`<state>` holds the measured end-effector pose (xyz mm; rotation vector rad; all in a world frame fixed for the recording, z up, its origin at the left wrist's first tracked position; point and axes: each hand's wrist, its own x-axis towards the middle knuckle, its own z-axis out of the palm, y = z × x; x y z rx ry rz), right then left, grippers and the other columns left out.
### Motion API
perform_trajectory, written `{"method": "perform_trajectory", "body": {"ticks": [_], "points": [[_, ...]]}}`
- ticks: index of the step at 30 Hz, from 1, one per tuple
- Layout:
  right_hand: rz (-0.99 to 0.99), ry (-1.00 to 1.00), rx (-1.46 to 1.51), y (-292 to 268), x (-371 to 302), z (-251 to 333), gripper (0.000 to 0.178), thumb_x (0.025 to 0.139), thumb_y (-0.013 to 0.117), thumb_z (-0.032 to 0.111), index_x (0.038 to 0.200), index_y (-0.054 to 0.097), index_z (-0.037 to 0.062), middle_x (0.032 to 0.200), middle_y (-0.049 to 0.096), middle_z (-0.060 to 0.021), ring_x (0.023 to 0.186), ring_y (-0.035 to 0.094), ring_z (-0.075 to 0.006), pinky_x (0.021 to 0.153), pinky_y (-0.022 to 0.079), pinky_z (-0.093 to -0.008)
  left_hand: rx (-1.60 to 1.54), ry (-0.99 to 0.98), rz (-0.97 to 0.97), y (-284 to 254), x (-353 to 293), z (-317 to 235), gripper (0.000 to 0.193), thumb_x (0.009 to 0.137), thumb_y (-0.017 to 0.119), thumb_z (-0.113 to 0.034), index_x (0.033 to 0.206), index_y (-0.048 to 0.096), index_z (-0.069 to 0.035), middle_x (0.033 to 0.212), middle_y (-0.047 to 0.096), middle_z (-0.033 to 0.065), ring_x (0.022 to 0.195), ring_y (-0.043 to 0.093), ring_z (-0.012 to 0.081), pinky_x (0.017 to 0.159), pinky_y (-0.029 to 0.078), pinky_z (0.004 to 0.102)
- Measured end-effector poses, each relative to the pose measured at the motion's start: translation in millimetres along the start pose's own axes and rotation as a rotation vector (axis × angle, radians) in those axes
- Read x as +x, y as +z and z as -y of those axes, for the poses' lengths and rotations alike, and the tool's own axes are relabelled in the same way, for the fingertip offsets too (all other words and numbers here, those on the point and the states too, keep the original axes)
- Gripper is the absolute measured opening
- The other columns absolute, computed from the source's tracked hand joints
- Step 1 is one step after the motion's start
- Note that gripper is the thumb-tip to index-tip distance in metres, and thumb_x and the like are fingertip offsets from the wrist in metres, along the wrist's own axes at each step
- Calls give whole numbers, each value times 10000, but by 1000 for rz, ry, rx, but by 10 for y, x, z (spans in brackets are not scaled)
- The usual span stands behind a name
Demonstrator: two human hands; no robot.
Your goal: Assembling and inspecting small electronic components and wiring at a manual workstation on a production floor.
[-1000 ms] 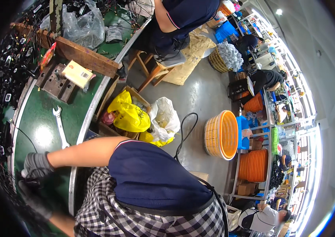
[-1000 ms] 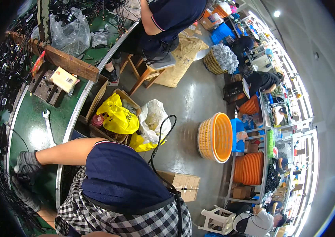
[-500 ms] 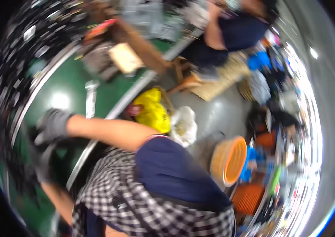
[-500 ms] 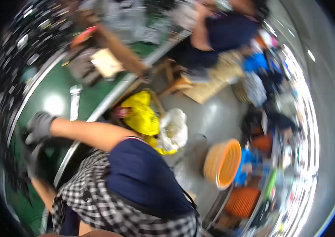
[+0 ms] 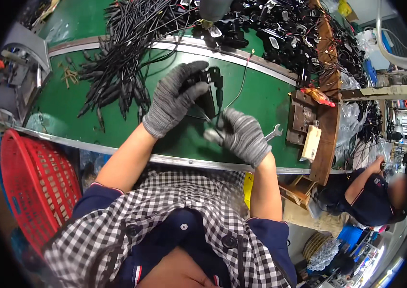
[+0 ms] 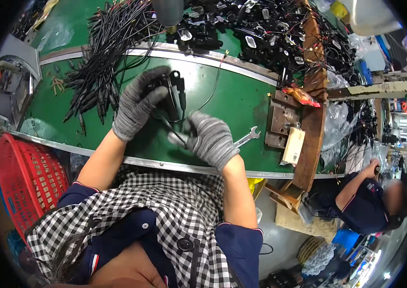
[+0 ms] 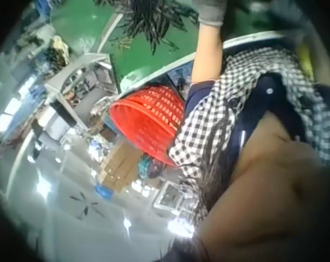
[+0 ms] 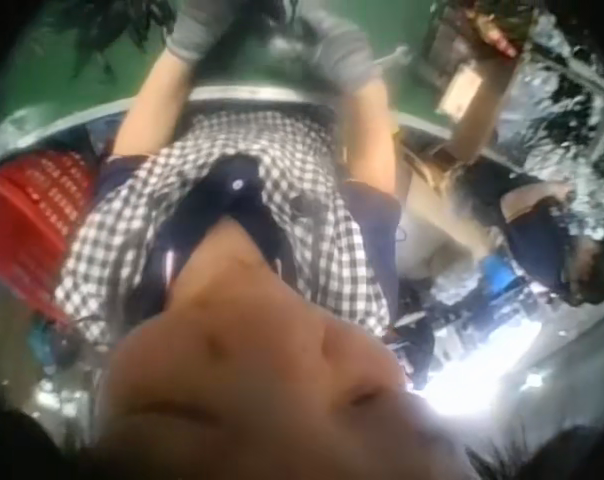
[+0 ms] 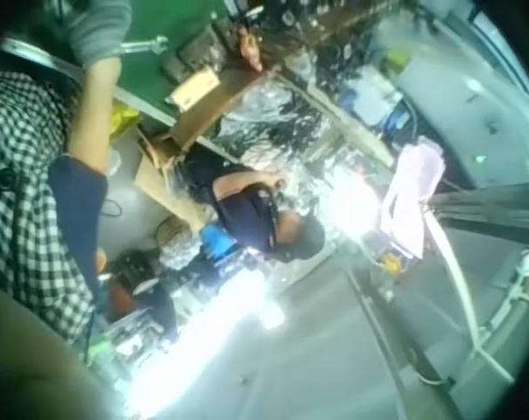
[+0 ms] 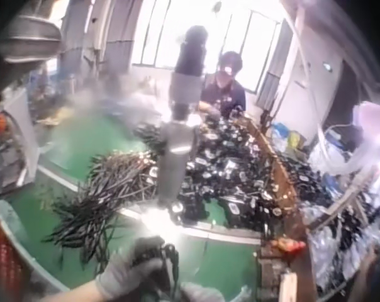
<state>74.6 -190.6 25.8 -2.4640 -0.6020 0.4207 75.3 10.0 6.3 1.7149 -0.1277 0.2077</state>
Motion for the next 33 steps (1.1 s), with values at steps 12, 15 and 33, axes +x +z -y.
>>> {"method": "perform_trajectory", "body": {"ticks": [12,15,33], "points": [[-95,-119,-338,-324,-254,108,370,744,687,365,873,602,28,722,594,-161,655,580,-297,611,462,-344,-159,30,-163,-107,28,-85,335,831,628,-188,1126,573,-38,928,598,27,816,541,95,743,440,235],[-239,-18,-20,-341,-125,205,285,793,655,289,872,600,21,715,588,-165,640,566,-305,596,453,-334,-249,-88,-133,-93,-2,-105,330,844,616,-198,1127,569,-36,923,593,17,811,532,85,735,438,234],[29,295,1397,340,166,230,234,886,551,205,766,570,5,563,521,-28,509,498,-143,484,398,-299,-41,98,-289,72,-108,18,304,926,485,-290,977,592,-10,765,630,64,688,578,119,657,465,249]]}}
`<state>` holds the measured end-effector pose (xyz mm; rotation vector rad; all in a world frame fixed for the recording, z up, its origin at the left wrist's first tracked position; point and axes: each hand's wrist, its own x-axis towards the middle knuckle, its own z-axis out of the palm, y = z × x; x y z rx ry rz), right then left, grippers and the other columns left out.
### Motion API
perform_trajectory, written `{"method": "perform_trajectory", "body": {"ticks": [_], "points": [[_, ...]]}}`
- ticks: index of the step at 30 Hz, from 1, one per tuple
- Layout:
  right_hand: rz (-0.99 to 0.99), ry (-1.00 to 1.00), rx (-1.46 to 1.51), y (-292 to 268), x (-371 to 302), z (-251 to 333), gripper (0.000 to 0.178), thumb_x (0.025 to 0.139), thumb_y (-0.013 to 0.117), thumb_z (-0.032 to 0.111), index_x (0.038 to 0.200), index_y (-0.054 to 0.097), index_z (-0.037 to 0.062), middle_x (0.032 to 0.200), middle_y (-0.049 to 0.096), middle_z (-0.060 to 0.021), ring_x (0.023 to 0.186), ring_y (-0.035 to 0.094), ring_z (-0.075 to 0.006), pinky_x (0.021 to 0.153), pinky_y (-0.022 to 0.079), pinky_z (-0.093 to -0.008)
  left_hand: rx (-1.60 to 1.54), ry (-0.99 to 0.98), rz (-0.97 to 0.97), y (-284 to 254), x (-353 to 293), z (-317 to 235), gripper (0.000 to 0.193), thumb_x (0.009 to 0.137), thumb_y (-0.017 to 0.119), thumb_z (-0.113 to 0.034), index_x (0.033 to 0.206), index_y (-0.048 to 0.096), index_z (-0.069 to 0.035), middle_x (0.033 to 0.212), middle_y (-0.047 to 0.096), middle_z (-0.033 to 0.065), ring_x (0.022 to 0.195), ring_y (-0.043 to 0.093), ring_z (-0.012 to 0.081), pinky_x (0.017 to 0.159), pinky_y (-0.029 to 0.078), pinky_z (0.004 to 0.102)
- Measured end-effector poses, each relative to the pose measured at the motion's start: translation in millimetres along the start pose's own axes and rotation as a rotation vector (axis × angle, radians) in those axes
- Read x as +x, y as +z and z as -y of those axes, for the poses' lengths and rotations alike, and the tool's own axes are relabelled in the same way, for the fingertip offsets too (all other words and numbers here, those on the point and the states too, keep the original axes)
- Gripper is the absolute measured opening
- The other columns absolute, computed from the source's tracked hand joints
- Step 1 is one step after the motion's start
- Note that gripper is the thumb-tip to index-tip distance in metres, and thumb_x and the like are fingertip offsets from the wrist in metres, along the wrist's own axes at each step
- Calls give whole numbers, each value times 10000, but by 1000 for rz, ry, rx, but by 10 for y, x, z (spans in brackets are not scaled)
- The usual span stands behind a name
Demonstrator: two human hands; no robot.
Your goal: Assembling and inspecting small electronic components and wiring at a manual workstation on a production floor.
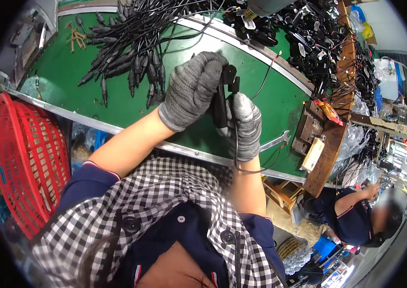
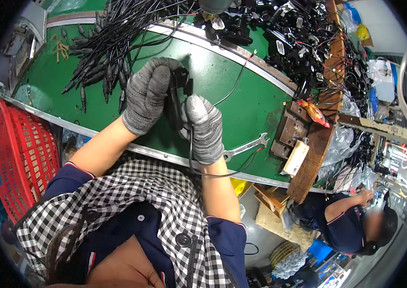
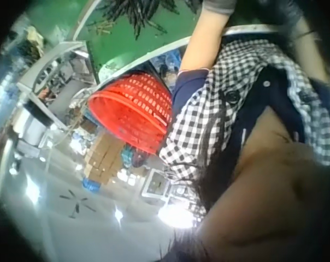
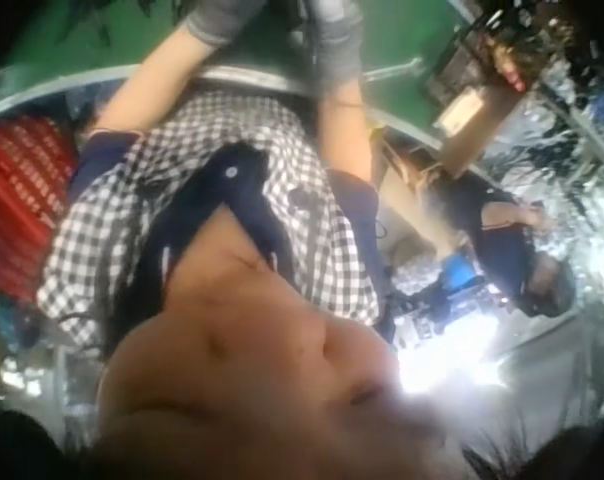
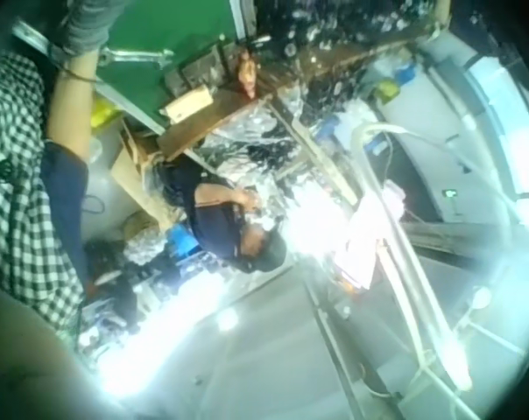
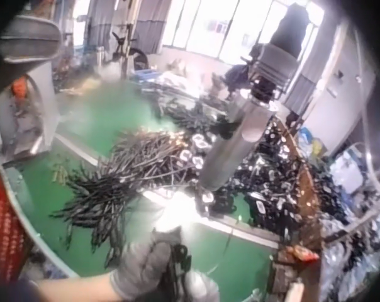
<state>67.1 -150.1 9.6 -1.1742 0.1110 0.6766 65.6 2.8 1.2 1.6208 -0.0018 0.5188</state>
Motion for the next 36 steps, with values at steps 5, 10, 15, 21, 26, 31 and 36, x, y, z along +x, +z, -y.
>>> {"method": "perform_trajectory", "body": {"ticks": [5,10,15,21,26,31,36], "points": [[-116,10,-266,176,-23,163,289,883,554,286,750,571,31,544,508,-9,461,448,-109,437,361,-243,283,178,-11,-43,19,69,313,939,453,-284,957,590,-3,765,635,96,717,609,140,661,475,265],[-172,-640,-1002,53,173,12,362,872,543,382,721,570,54,554,521,-9,432,457,-91,405,349,-222,363,199,-21,-7,30,87,293,940,444,-264,957,585,-8,788,641,120,704,628,196,634,487,292],[-111,-304,-426,58,120,-87,393,883,521,391,711,566,41,560,517,-8,473,447,-96,450,352,-225,379,240,-31,11,-13,187,246,934,441,-218,962,577,-15,794,640,122,697,631,250,606,496,320],[-130,-123,-390,64,121,25,418,883,514,412,748,579,22,611,537,-5,550,444,-83,517,363,-220,675,382,-38,-21,48,249,242,935,422,-211,956,579,-29,788,636,116,698,628,272,600,498,336],[-159,-555,-829,-38,235,-9,362,902,499,365,737,579,52,558,534,-31,428,455,-96,412,361,-233,483,199,-25,-60,76,172,204,926,433,-182,962,574,-39,828,617,117,684,625,251,579,496,326],[-99,-320,-494,118,136,-29,380,907,487,378,732,584,55,557,535,-26,398,445,-89,392,348,-226,330,267,-2,-13,19,198,203,924,432,-181,956,576,-42,831,607,119,689,622,243,582,491,312],[-10,-116,-170,-15,177,-130,425,869,532,436,869,588,14,618,539,-32,533,497,-98,492,409,-227,557,447,-55,24,40,279,273,942,395,-246,931,586,-52,792,608,116,710,620,254,627,483,309]]}}
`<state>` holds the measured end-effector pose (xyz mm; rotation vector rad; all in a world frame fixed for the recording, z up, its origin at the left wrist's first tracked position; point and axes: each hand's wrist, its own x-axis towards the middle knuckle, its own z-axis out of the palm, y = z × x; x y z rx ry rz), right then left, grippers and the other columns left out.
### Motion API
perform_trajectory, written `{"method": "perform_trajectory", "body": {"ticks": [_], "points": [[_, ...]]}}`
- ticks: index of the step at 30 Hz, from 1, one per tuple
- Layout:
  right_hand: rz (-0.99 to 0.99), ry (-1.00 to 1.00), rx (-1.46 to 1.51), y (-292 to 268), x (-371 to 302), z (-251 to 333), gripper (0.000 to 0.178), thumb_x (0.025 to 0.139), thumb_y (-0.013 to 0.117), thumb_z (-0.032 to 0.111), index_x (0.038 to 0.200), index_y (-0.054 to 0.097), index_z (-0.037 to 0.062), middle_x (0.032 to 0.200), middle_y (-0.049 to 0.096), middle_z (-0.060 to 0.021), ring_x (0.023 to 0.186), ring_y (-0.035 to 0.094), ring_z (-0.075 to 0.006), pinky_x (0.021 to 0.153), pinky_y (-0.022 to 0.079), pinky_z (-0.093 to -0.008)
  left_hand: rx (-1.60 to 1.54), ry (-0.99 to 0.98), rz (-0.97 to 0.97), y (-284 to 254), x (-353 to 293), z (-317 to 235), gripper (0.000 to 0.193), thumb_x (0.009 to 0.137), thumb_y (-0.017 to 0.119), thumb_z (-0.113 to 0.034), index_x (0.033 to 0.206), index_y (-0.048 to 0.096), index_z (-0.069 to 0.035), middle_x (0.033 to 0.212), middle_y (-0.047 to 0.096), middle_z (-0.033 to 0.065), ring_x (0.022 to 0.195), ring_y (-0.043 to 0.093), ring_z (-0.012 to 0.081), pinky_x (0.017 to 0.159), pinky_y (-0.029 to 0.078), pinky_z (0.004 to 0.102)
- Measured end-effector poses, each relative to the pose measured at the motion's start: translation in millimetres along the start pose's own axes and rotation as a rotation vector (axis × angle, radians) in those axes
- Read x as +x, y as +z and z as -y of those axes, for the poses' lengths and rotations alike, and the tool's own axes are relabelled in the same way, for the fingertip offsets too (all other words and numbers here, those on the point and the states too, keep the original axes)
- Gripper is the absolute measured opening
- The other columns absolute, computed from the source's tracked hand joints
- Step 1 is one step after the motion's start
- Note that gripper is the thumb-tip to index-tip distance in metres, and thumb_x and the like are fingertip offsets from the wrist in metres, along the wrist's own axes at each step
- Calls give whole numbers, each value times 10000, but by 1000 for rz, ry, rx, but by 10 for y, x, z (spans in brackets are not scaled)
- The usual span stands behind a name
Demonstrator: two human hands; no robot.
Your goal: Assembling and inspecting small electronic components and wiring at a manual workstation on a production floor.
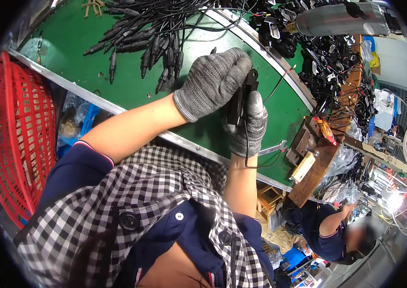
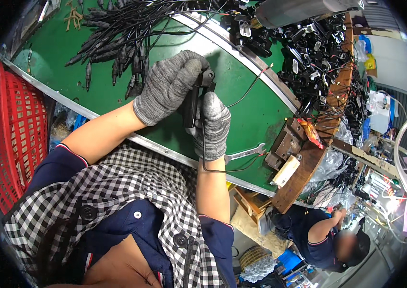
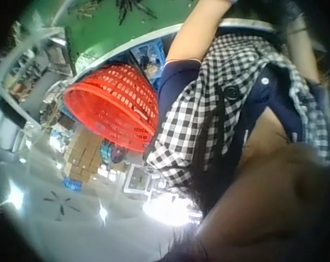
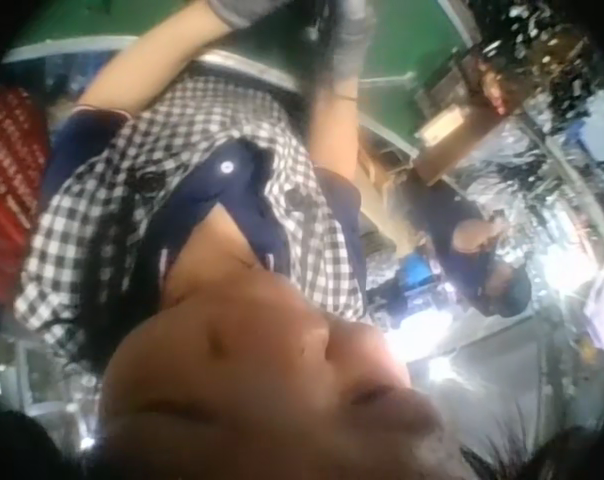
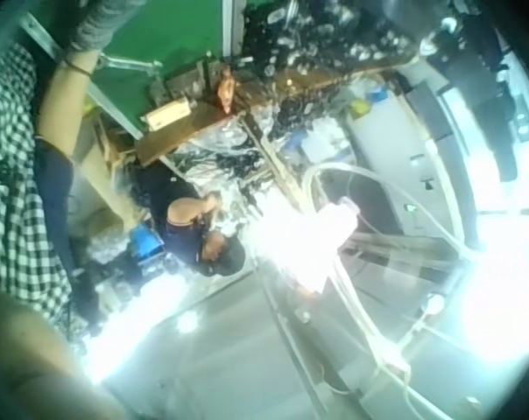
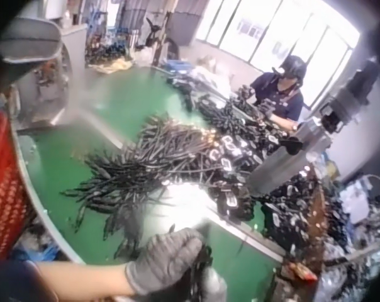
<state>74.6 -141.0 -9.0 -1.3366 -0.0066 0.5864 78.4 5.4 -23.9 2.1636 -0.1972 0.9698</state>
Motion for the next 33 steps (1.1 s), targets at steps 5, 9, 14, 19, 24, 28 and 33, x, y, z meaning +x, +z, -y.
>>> {"method": "perform_trajectory", "body": {"ticks": [5,9,14,19,24,28,33], "points": [[120,86,138,-34,13,102,436,875,523,435,910,570,3,611,539,-46,494,488,-111,454,402,-224,-260,-247,109,-69,47,34,265,938,406,-250,934,582,-52,787,598,106,707,617,247,634,487,296],[-194,-325,-421,-51,-24,141,322,869,568,306,949,573,-6,686,567,-57,570,528,-128,524,442,-239,-331,-204,257,-12,64,199,260,926,444,-269,928,586,-51,792,608,79,706,617,192,639,492,268],[-140,-918,-972,-14,-78,424,240,808,612,133,1022,599,26,789,569,-105,673,562,-198,607,456,-285,-1135,-1206,622,-87,128,28,268,908,473,-314,901,597,-76,750,612,47,603,587,117,506,450,202],[77,-830,-1181,-26,-104,700,266,762,613,102,1027,636,93,782,532,-140,660,545,-275,613,447,-332,-1233,-1404,800,-142,181,-62,373,873,465,-456,785,601,-120,599,518,7,374,356,82,339,256,228],[227,-626,-1299,-98,-94,814,175,799,626,118,938,622,12,759,578,-88,673,557,-198,599,436,-284,-1297,-1413,950,-75,59,15,442,825,505,-553,728,584,-129,521,448,-9,314,292,81,305,202,245],[25,-597,-982,-208,-72,679,185,832,596,184,871,612,4,677,578,-63,587,541,-156,546,419,-265,-1326,-1430,872,-150,195,-131,485,781,559,-580,828,584,-97,585,487,1,359,380,87,333,295,229],[-209,-349,-617,-311,-16,578,149,841,593,136,848,623,-10,628,585,-78,525,537,-128,493,427,-268,-1376,-972,738,-222,186,-198,504,782,614,-511,1002,566,-60,689,541,21,453,485,97,417,415,230]]}}
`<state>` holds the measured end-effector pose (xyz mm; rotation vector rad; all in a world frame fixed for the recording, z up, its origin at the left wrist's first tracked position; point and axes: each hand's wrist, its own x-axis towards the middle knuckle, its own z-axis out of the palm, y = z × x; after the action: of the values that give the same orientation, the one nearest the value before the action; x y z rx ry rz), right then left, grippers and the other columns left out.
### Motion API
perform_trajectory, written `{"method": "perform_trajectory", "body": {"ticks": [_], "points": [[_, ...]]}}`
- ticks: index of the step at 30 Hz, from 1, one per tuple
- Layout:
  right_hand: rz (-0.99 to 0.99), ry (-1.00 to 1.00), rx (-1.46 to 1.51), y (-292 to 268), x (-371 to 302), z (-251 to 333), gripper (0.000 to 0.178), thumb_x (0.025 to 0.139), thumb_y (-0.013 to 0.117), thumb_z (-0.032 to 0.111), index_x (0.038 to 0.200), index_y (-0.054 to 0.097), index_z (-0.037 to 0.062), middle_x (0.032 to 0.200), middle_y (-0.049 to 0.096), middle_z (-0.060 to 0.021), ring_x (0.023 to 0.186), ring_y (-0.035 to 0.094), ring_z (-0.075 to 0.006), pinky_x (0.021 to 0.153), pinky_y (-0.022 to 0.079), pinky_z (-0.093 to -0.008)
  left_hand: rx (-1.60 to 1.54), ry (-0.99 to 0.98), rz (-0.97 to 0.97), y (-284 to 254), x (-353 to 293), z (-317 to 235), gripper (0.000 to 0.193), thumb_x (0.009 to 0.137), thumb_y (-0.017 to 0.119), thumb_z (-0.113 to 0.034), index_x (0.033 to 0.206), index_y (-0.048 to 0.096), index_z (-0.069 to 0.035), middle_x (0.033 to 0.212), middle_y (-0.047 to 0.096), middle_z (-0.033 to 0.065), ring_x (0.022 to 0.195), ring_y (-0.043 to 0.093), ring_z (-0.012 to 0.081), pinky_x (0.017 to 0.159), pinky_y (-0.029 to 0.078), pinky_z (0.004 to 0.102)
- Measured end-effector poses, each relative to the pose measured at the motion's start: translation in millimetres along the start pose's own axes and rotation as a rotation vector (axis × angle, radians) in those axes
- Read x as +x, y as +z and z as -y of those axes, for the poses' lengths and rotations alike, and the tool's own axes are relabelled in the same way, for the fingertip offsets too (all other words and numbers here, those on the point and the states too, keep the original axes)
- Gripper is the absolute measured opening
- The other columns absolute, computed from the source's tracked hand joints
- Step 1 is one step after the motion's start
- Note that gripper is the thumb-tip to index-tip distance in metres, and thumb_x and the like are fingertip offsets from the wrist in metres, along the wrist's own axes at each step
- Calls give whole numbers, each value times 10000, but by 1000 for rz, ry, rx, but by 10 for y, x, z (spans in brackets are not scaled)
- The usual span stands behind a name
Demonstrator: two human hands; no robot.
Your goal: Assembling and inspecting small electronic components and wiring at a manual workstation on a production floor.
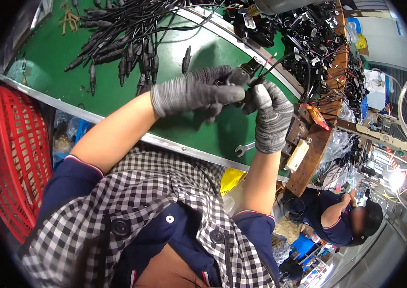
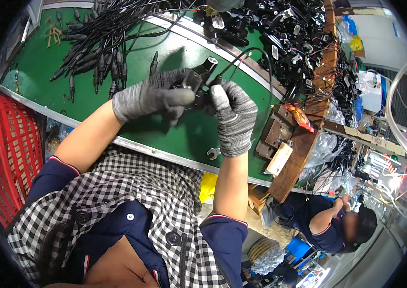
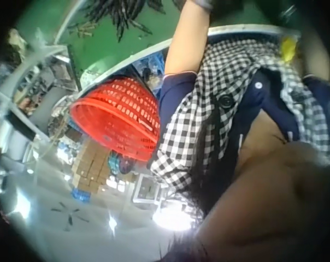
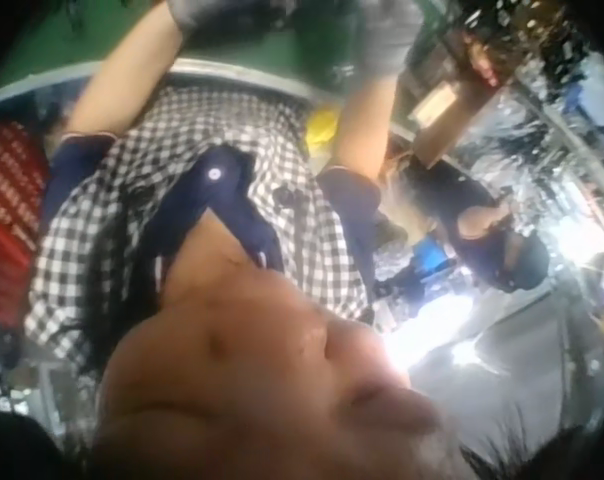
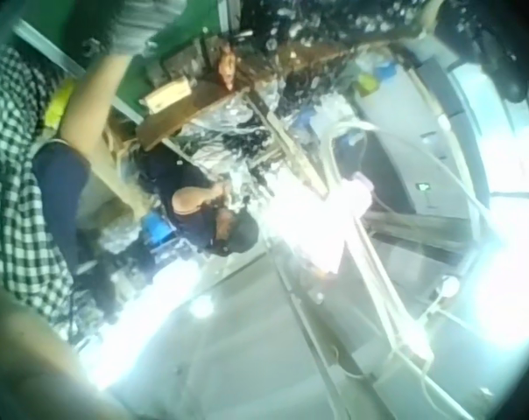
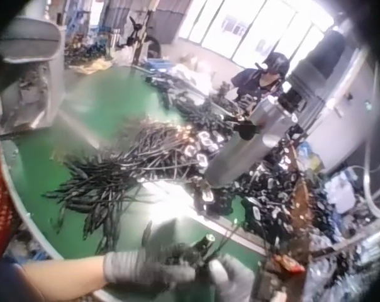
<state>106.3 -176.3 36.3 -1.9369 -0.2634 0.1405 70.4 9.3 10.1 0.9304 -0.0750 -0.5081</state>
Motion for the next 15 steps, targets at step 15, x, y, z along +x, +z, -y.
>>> {"method": "perform_trajectory", "body": {"ticks": [15], "points": [[-135,-32,-116,224,-127,-116,210,880,538,176,812,604,-12,592,571,-34,503,510,-97,469,405,-240,215,247,-228,18,119,262,417,861,591,-282,1191,515,-38,836,620,59,632,597,106,582,510,234]]}}
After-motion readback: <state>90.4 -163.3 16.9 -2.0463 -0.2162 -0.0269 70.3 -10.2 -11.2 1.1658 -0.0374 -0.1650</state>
